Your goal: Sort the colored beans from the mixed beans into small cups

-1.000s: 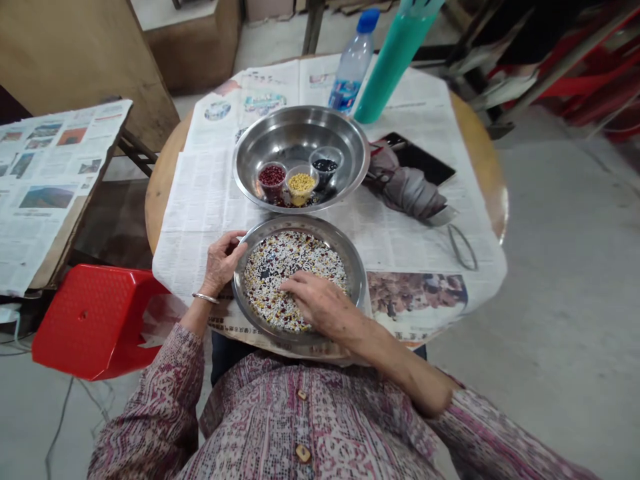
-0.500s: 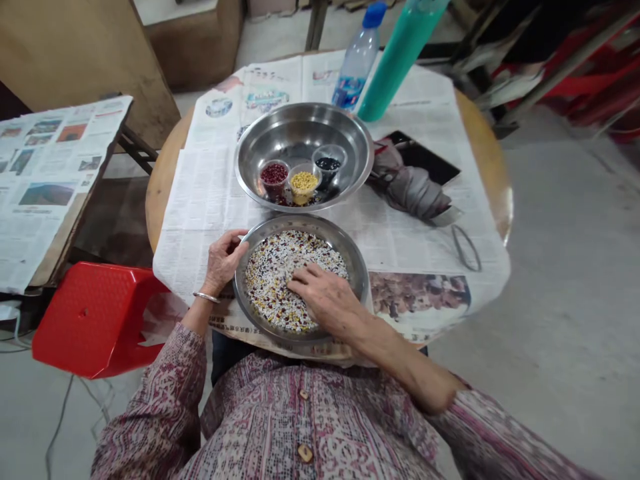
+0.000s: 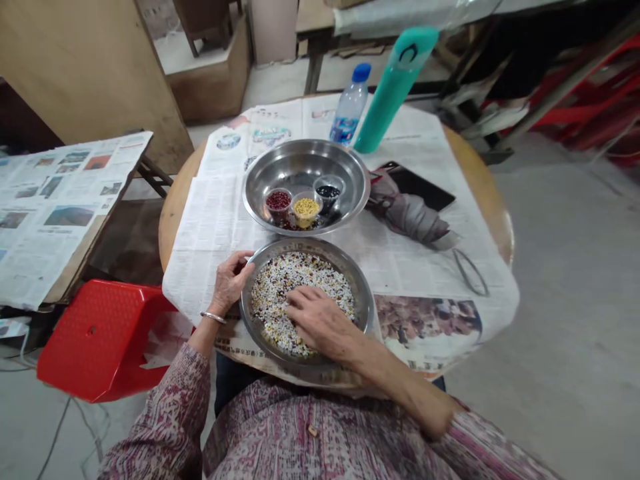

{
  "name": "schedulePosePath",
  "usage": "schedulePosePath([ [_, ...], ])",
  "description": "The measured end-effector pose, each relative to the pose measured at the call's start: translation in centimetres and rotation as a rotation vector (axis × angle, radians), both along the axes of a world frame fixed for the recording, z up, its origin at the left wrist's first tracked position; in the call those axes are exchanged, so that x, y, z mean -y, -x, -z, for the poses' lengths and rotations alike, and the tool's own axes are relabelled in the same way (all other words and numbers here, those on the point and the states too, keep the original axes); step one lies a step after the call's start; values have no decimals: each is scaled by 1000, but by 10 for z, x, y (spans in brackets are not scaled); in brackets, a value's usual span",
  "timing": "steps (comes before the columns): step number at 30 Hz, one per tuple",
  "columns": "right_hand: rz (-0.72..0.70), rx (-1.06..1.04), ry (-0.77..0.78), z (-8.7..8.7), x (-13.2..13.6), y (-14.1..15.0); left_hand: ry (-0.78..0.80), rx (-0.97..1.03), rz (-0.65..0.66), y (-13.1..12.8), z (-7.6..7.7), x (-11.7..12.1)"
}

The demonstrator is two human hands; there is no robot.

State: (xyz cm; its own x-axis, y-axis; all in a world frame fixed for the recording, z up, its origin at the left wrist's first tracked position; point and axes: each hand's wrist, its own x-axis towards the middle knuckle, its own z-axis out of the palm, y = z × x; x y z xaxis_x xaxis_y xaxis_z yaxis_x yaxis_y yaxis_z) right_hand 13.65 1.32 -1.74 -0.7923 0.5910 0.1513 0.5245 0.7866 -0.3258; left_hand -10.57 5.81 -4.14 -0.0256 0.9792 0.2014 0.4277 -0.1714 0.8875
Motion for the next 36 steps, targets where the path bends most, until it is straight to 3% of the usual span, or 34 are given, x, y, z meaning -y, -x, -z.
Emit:
schedulePosePath([
  [4,220,-72,-67,3,-23,-23,-11,8,10,0,0,0],
  [8,418,-19,-85,3,-44,0,-1,10,3,0,0,-2],
  [10,402,4,-78,3,-45,19,-6,24,8,-1,-1,-2],
  [13,212,36,-68,1,-30,33,-3,45,7,-2,-2,-2],
  [17,75,69,-83,-2,0,4,20,59,-1,-1,-1,-2],
  [20,158,33,-138,-5,14,-31,13,68,-1,-1,2,-4],
  [23,266,-56,-126,-6,22,-48,4,72,1,0,3,-5],
  [28,123,-45,20,4,30,-38,10,59,-31,1,3,-6],
  [31,209,-11,-28,10,19,-36,7,47,-43,2,4,-7],
  [36,428,-24,-111,15,-22,-38,-6,58,-33,3,7,-8],
])
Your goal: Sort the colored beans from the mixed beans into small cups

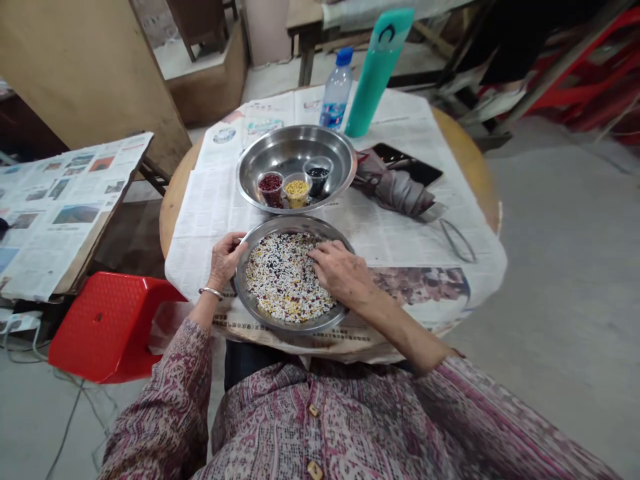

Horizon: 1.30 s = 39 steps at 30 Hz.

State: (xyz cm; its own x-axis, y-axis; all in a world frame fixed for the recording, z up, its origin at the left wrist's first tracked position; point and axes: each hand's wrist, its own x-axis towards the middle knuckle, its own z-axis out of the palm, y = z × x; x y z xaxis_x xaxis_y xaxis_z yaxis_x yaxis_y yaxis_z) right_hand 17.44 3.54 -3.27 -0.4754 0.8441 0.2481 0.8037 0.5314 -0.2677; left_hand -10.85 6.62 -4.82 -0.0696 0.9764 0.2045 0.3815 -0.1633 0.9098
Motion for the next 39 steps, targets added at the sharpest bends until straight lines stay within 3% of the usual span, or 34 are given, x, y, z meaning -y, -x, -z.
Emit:
schedulePosePath([
  [5,8,-47,29,-2,-11,36,-5,-2,0,-1,-1,1],
  [10,-189,-81,48,-11,2,83,-12,-40,-3,-1,-4,3],
  [13,-342,-44,91,-14,5,95,-17,-51,-2,-1,-4,3],
  [16,-355,26,139,-14,2,85,-16,-46,-5,-1,-2,3],
  [23,-39,-28,73,-10,-23,15,-34,-32,10,-4,2,2],
  [27,80,26,0,-8,-29,20,-52,-27,20,-4,2,1],
  [32,-84,44,115,-9,-16,39,-65,-15,8,-5,2,0],
  [35,-262,20,269,-19,1,30,-69,-10,2,-5,3,0],
  [39,-394,-57,301,-33,31,12,-82,7,6,-4,3,-1],
])
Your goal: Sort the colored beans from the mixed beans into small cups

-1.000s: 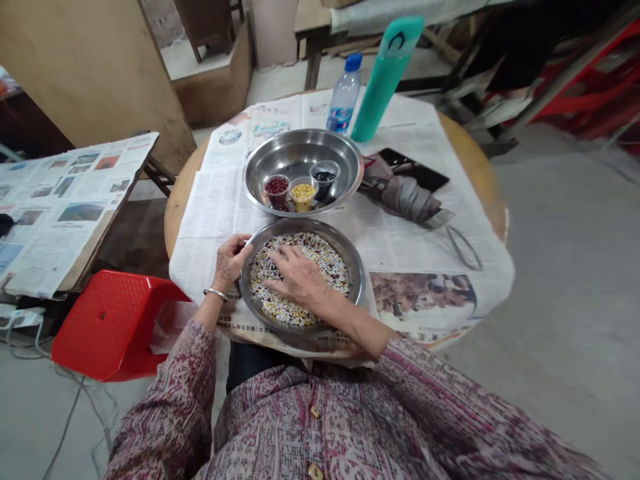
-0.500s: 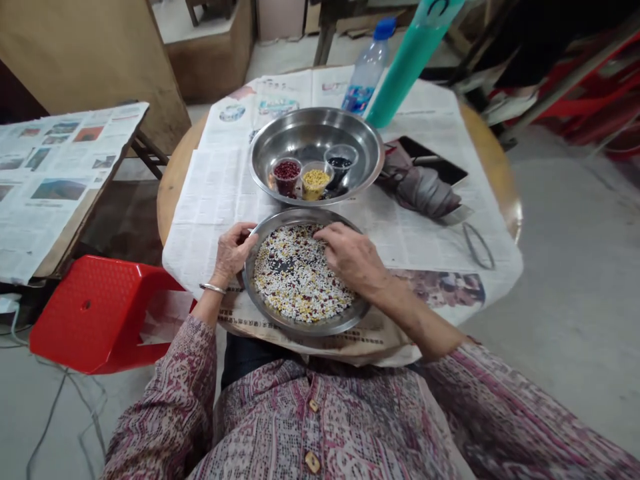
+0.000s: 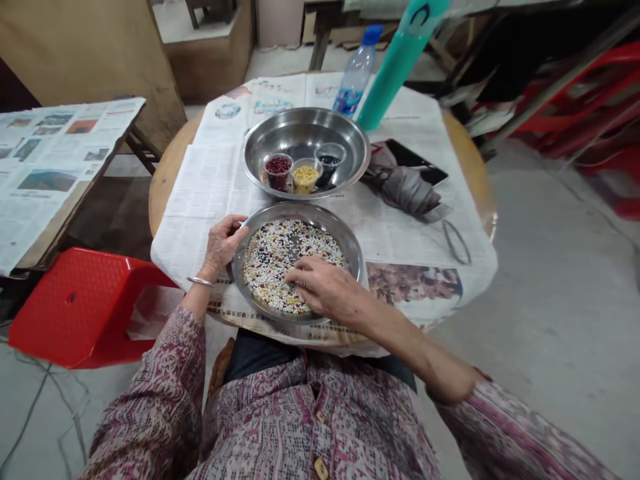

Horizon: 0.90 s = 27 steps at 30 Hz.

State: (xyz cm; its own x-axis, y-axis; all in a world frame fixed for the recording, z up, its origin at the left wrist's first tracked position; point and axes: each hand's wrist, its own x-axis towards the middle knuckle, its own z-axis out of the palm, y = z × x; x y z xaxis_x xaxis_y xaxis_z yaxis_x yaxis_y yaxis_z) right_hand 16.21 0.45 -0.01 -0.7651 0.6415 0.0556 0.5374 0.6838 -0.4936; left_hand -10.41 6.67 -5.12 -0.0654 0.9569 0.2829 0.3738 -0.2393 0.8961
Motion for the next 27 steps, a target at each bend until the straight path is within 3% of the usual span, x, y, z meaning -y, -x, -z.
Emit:
schedulePosePath([
  [4,-87,24,-3,2,18,0,13,7,-9,0,-2,1],
  [7,-82,35,-62,8,14,10,19,-5,-4,0,-3,2],
  [13,169,89,-215,5,-8,25,18,-28,6,1,-2,3],
  [15,119,71,-127,1,-3,30,12,-32,13,1,-1,3],
  [18,-78,71,63,-3,14,42,1,-48,13,0,-1,3],
  [20,-118,107,56,-1,20,48,0,-58,8,0,-1,3],
  [24,57,226,-166,8,-1,39,5,-57,0,0,-1,2],
  [27,225,172,-260,10,-25,27,12,-36,3,0,0,2],
])
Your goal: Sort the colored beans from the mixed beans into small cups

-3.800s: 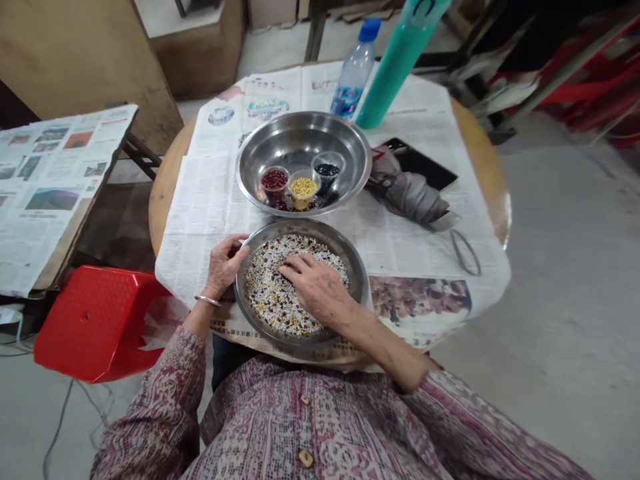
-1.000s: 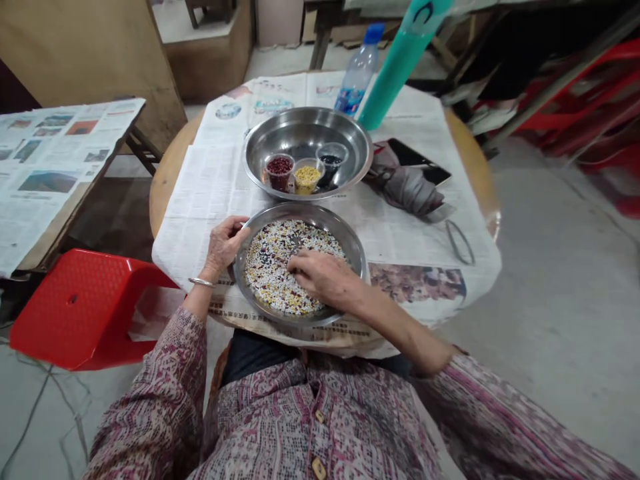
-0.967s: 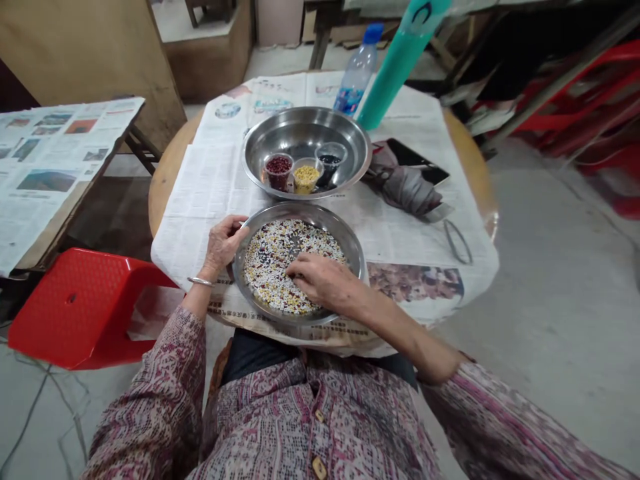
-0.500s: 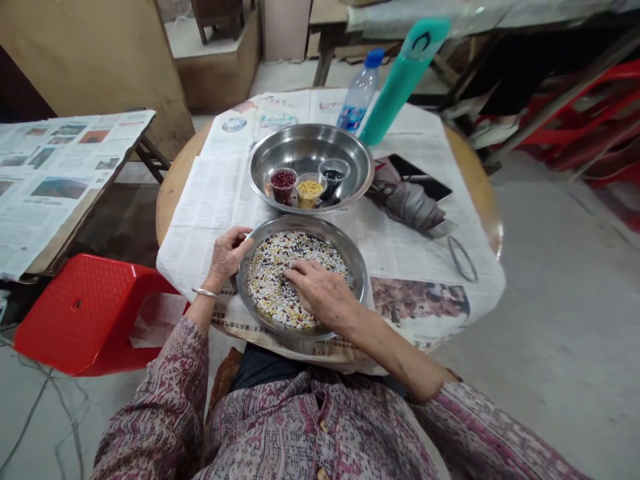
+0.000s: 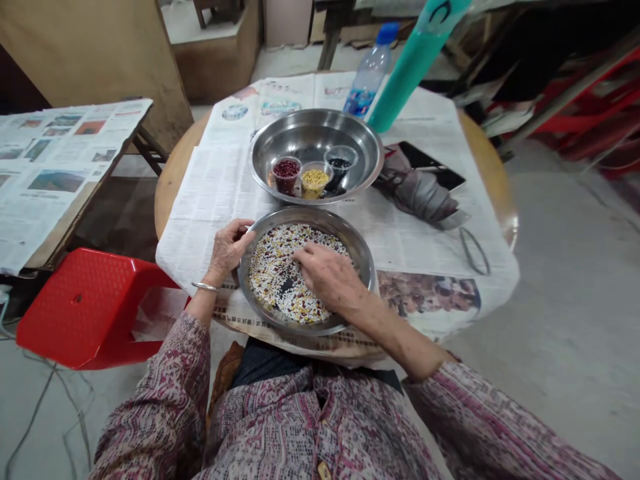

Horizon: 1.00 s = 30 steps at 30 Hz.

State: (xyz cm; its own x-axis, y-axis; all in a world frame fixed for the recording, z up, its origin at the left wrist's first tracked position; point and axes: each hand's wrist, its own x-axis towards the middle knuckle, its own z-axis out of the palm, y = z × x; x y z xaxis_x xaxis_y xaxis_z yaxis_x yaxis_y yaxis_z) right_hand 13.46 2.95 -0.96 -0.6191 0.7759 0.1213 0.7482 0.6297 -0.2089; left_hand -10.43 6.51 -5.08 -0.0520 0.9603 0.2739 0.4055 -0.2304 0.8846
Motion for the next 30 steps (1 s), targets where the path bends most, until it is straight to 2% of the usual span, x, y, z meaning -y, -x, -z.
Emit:
schedulePosePath([
  [2,-12,-80,-40,-1,-6,4,2,6,-2,0,0,0],
  [3,-64,-108,-47,-1,-6,10,2,5,-4,0,0,0],
  [6,-324,-121,-23,1,2,36,-4,-4,-9,0,-2,0],
  [8,-426,-77,-29,4,5,46,-6,0,-12,1,-2,0],
  [10,-392,-11,-69,7,0,41,-2,11,-13,1,-1,0],
  [13,-174,40,-114,7,-16,12,10,30,-1,1,1,-2],
  [16,31,-57,-93,7,-33,-14,5,30,4,2,4,-3],
  [18,146,-111,-65,8,-41,-14,-3,25,3,2,4,-3],
  [20,217,-111,-31,8,-46,-3,-3,24,2,2,4,-3],
  [22,213,-81,7,7,-47,12,1,25,-1,2,2,-3],
  [25,119,-27,120,1,-44,22,5,26,1,2,0,-2],
  [28,-38,2,237,-6,-32,11,4,36,-2,1,-1,-2],
  [30,-146,-20,264,-8,-19,-2,6,47,-4,1,-1,-1],
])
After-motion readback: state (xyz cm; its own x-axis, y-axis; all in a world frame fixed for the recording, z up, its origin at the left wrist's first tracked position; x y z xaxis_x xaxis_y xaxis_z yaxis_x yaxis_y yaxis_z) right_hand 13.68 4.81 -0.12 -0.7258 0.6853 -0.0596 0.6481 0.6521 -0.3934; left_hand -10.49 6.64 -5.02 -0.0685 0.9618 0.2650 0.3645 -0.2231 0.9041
